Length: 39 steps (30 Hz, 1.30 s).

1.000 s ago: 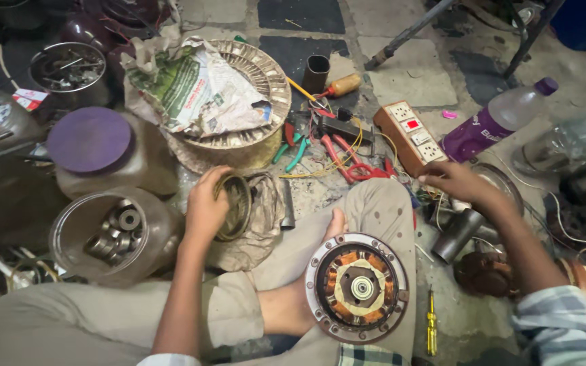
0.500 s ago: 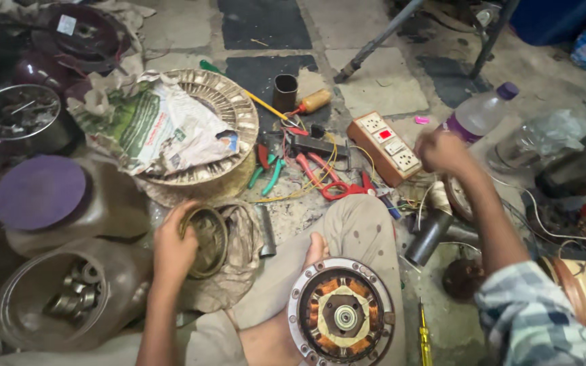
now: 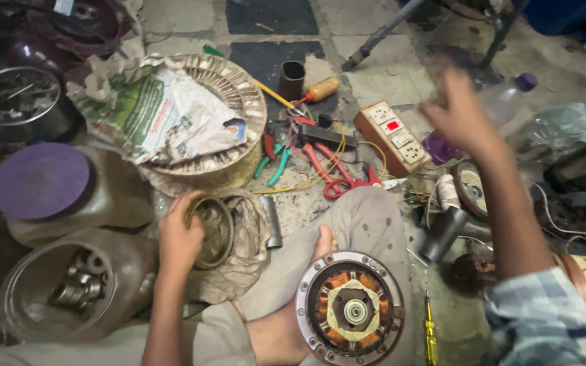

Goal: The person sits on the floor and assembles a motor component, using a hammer to tap a metal ring into place. They then insert a copper coil into the assembly and use a cloth to wipe the parts. Finally, they use scissors to cut a piece of wire.

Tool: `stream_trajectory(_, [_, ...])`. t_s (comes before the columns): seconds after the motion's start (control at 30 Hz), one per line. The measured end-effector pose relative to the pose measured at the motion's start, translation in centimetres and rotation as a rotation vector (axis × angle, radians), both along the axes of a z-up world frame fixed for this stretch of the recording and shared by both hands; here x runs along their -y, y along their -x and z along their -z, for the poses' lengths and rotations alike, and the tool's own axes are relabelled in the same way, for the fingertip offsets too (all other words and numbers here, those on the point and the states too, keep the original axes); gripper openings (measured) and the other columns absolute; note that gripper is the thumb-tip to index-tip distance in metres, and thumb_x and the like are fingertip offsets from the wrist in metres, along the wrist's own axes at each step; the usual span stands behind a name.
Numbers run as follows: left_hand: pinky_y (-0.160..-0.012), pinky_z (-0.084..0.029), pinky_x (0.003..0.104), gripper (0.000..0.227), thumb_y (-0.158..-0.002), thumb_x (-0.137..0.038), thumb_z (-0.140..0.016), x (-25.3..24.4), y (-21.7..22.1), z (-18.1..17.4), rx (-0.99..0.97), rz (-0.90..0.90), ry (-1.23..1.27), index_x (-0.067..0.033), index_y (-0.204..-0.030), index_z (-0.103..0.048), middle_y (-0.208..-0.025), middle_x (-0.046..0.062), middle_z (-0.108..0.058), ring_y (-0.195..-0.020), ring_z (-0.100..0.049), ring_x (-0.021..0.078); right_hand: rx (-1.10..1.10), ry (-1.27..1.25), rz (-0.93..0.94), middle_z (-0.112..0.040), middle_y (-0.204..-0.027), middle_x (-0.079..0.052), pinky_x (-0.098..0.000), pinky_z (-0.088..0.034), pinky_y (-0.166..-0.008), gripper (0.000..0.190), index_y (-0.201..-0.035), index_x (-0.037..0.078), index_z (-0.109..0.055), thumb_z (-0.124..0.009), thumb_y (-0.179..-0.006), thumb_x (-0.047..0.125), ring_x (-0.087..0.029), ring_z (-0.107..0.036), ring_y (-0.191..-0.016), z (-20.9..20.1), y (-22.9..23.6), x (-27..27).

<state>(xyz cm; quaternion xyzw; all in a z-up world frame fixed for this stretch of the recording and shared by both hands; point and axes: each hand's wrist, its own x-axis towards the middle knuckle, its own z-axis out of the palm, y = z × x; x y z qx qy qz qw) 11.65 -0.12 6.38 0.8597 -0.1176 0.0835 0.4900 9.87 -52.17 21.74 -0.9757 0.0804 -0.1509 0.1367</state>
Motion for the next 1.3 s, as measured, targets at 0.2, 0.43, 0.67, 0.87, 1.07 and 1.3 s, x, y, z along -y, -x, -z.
stream_trajectory(0.2, [-0.101, -0.050, 0.042, 0.049, -0.078, 0.010, -0.057, 0.2, -0.3, 0.5, 0.040, 0.009, -0.009, -0.0052, -0.123, -0.069, -0.125, 0.020, -0.069, -0.117, -0.065, 0.0384, -0.586, -0.084, -0.208, -0.070, -0.128, -0.019, -0.0403, -0.051, -0.100, 0.052, -0.132, 0.006, -0.063, -0.074, -0.085, 0.027, -0.031, -0.068, -0.116, 19.9, 0.8, 2.8])
stream_trajectory(0.43, [-0.102, -0.049, 0.042, 0.048, -0.078, 0.011, -0.056, 0.0, -0.3, 0.8, 0.066, 0.012, 0.001, -0.0040, -0.122, -0.069, -0.125, 0.020, -0.069, -0.118, -0.065, 0.0386, -0.440, 0.364, -0.203, -0.067, -0.113, -0.016, -0.0558, -0.049, -0.090, 0.044, -0.117, 0.011, -0.063, -0.069, -0.084, 0.039, -0.035, -0.065, -0.106, 21.2, 4.3, 1.8])
stream_trajectory(0.67, [-0.101, -0.050, 0.040, 0.047, -0.079, 0.012, -0.056, 1.4, 1.5, -2.4, 0.134, 0.097, 0.015, -0.0040, -0.121, -0.071, -0.129, 0.018, -0.069, -0.118, -0.066, 0.0376, 0.018, 0.276, 0.005, -0.069, -0.091, -0.015, -0.0511, -0.051, -0.080, 0.030, -0.096, 0.005, -0.065, -0.072, -0.085, 0.031, -0.034, -0.067, -0.088, 18.8, 8.3, 0.0])
stream_trajectory(0.87, [-0.106, -0.050, 0.036, 0.042, -0.086, 0.013, -0.058, 5.4, 4.4, -9.2, 0.277, 0.176, 0.226, -0.0004, -0.125, -0.068, -0.134, 0.017, -0.068, -0.126, -0.067, 0.0302, 0.599, -0.280, 0.131, -0.069, -0.103, -0.016, -0.0401, -0.050, -0.084, 0.020, -0.119, -0.001, -0.065, -0.061, -0.104, 0.012, -0.027, -0.065, -0.092, 10.5, 9.0, 3.7])
stream_trajectory(1.07, [-0.096, -0.055, 0.039, 0.041, -0.087, 0.010, -0.059, 18.0, 1.6, -12.1, 0.078, 0.499, 0.425, -0.0031, -0.125, -0.068, -0.133, 0.013, -0.069, -0.115, -0.071, 0.0291, -0.057, -0.303, -0.024, -0.071, -0.099, -0.017, -0.0399, -0.052, -0.079, 0.030, -0.123, 0.005, -0.071, -0.060, -0.102, 0.025, -0.028, -0.065, -0.086, -5.2, 16.4, 3.6])
stream_trajectory(1.3, [-0.104, -0.052, 0.037, 0.034, -0.086, 0.002, -0.067, 28.8, 3.0, -9.8, 0.288, 0.775, 0.244, -0.0027, -0.120, -0.071, -0.130, 0.016, -0.070, -0.120, -0.068, 0.0322, -0.418, -0.258, -0.282, -0.075, -0.080, -0.012, -0.0374, -0.057, -0.073, 0.027, -0.097, 0.005, -0.072, -0.073, -0.077, 0.023, -0.026, -0.075, -0.075, 3.6, 20.7, -4.9])
